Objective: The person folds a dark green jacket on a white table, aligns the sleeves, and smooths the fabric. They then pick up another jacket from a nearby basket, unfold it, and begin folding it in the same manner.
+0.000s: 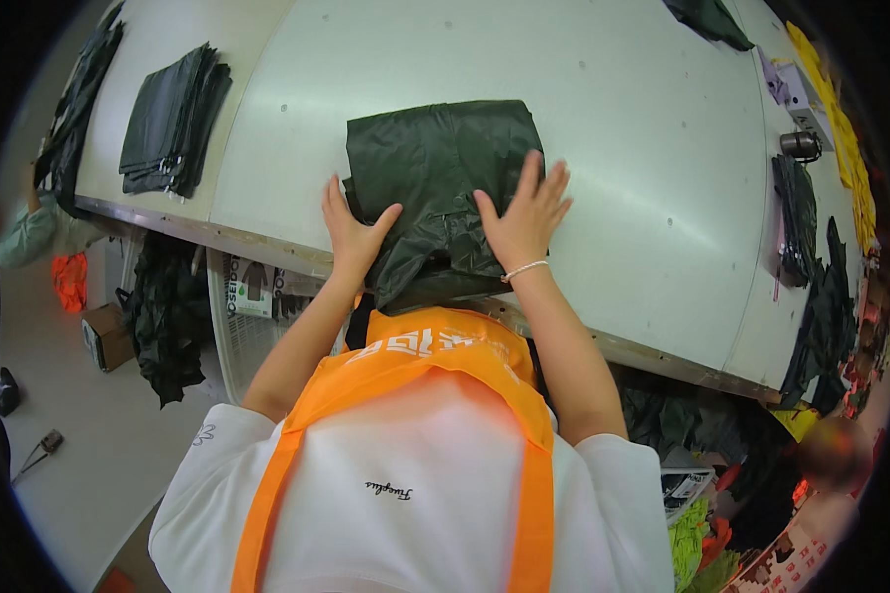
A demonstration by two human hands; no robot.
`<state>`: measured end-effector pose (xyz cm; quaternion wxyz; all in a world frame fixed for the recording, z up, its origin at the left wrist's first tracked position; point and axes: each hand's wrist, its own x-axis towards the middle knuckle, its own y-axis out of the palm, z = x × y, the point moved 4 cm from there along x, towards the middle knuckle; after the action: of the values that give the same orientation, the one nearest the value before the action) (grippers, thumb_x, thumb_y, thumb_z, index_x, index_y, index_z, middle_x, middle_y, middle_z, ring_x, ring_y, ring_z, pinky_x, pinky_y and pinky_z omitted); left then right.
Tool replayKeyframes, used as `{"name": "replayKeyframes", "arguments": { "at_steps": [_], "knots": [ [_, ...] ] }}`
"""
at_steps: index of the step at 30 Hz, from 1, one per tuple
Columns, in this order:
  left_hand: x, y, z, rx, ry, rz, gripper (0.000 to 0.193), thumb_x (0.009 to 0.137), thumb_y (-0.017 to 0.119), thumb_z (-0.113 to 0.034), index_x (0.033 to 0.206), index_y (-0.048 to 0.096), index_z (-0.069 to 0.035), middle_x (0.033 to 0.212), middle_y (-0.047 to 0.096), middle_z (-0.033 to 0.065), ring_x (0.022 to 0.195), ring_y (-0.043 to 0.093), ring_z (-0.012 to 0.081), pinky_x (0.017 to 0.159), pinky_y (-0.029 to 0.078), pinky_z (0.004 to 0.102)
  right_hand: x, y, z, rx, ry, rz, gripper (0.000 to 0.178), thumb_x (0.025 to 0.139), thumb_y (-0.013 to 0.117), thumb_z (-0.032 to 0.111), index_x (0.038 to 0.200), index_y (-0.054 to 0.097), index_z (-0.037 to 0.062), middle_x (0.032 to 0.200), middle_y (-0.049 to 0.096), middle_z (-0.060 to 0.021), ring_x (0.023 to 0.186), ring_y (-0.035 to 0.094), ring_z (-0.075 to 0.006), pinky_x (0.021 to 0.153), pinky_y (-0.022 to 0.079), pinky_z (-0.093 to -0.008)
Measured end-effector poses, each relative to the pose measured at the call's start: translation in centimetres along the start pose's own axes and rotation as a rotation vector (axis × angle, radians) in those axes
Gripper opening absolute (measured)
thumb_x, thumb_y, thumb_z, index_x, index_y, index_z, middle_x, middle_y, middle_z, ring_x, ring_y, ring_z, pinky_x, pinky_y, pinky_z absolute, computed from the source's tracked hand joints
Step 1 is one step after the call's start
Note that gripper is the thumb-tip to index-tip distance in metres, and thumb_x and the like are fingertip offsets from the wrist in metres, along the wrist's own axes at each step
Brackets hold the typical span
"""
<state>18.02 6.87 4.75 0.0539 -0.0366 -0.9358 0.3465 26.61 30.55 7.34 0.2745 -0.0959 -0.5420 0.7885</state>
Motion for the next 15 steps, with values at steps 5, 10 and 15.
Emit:
{"name": "replayKeyframes", "arguments": {
  "at_steps": [5, 10, 15],
  "knots": [
    [-3.9, -0.3, -0.2, -0.262, -0.37, 0.26, 0.082, 0.061, 0.085, -0.037, 0.118, 0.048, 0.009, 0.112, 0.059, 0.0207, 0.107, 0.057, 0.0281, 0.092, 0.044, 0.0368, -3.5, 0.9, -1.9, 0.221, 0.26, 0.253, 0.11, 0.073, 0.069, 0.058, 0.145, 0.012, -0.0028, 0.13, 0.037, -0.0345, 0.12, 0.04, -0.0445, 0.098, 0.036, -0.0475],
    [-5.6, -2.6, 0.4, -0.209, -0.456, 0.413, 0.077, 0.061, 0.085, -0.04, 0.111, 0.054, 0.01, 0.106, 0.064, 0.0232, 0.103, 0.061, 0.0286, 0.088, 0.047, 0.0361, -5.4, -0.1, -1.6, 0.346, 0.287, 0.363, 0.115, 0.07, 0.074, 0.053, 0.144, 0.009, -0.0051, 0.116, 0.048, -0.0333, 0.106, 0.051, -0.0429, 0.091, 0.043, -0.0416],
    [-7.0, -4.2, -0.1, -0.426, -0.384, 0.583, 0.094, 0.064, 0.084, -0.039, 0.128, 0.036, 0.01, 0.127, 0.05, 0.0241, 0.12, 0.048, 0.0299, 0.101, 0.038, 0.0368, -6.2, -0.7, -1.8, 0.56, 0.169, 0.223, 0.122, 0.065, 0.082, 0.041, 0.145, 0.002, -0.0036, 0.124, 0.045, -0.0312, 0.113, 0.049, -0.0408, 0.097, 0.04, -0.0407]
  ]
}}
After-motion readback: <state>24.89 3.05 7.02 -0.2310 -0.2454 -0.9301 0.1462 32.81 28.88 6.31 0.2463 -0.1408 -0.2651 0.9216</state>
